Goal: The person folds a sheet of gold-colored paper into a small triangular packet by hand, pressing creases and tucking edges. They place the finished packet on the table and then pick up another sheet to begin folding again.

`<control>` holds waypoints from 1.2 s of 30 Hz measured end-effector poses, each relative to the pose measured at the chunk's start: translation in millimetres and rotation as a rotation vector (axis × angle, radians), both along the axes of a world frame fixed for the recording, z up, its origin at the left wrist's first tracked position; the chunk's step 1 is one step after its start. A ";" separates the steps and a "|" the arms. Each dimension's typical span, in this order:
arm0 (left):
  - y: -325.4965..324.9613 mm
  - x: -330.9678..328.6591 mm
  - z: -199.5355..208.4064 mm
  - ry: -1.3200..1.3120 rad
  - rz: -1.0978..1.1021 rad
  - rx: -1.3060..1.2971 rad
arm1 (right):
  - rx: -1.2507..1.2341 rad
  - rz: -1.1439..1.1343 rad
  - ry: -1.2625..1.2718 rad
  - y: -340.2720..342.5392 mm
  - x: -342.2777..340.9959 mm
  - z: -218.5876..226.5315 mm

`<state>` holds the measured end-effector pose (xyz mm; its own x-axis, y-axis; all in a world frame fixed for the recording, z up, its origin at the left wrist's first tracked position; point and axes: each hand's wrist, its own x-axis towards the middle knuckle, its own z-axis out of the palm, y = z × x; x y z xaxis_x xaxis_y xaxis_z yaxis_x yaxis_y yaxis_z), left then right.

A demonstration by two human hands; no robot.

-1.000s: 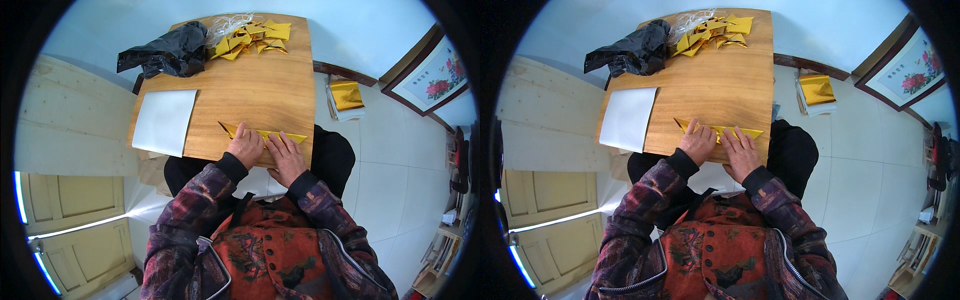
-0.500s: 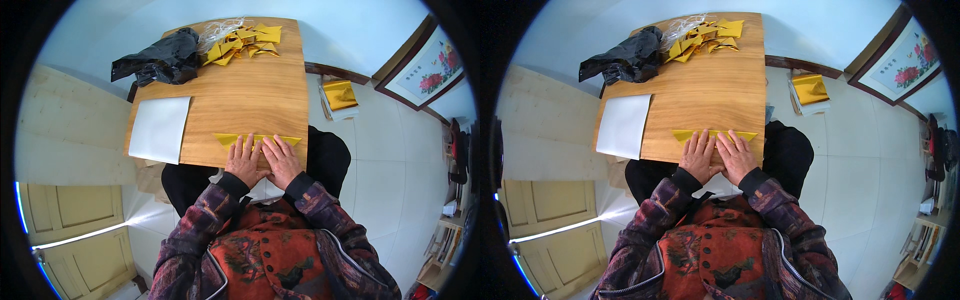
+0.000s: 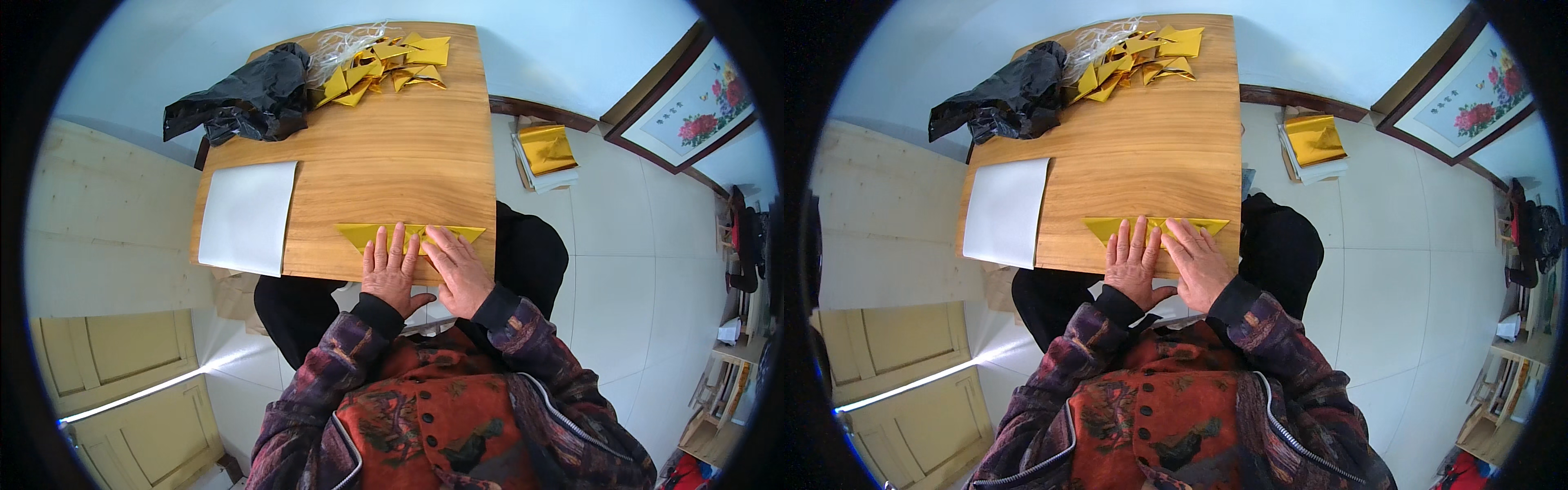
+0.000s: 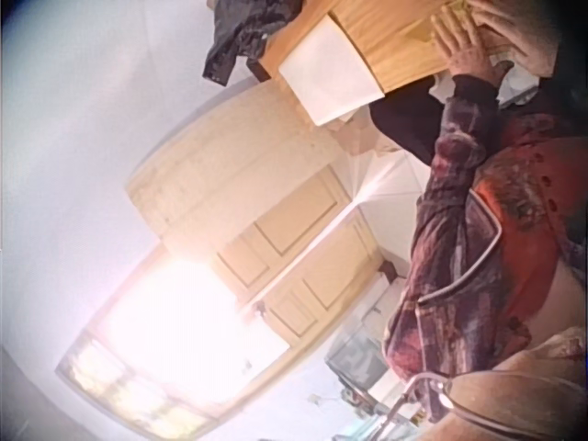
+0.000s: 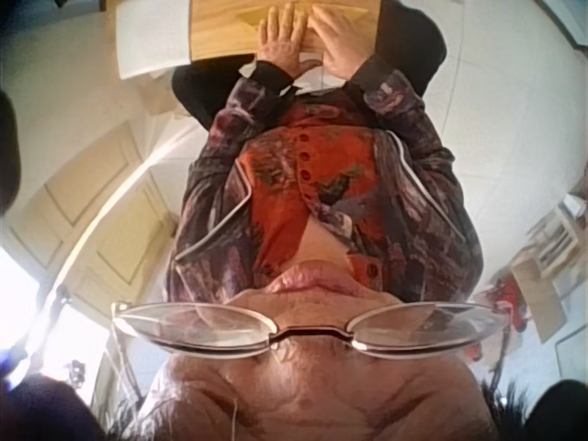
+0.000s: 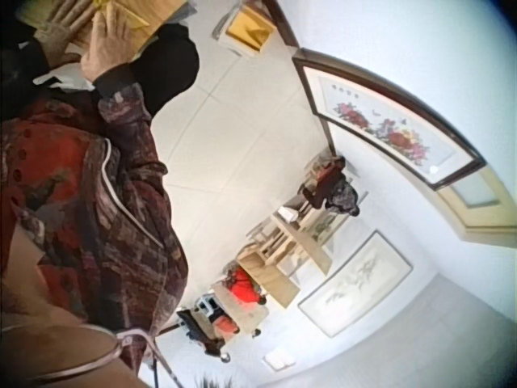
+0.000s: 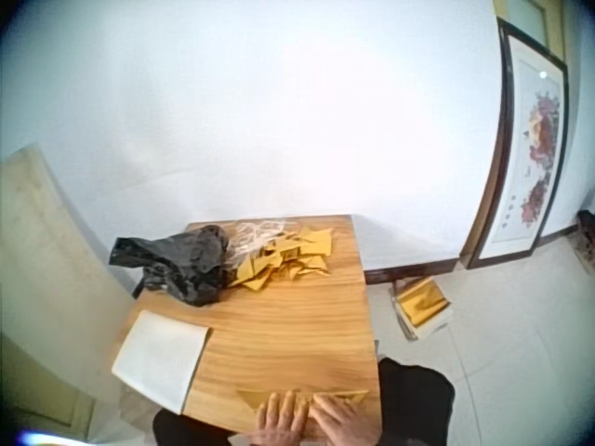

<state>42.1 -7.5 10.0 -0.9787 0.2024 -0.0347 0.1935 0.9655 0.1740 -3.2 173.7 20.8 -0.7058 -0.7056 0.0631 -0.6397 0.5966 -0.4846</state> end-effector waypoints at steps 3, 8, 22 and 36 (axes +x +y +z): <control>1.1 0.4 -5.7 0.022 0.011 -0.008 | -0.070 -0.018 -0.013 -6.9 4.5 1.0; 3.4 -0.8 -22.2 0.112 0.033 -0.127 | -0.052 0.006 0.077 -28.7 6.2 -6.1; 3.3 -0.6 -2.8 0.046 0.023 0.025 | 0.084 -0.177 0.110 0.5 8.1 -10.8; 3.6 0.0 -4.3 0.016 0.034 0.016 | 0.293 -0.493 0.056 47.0 6.1 12.5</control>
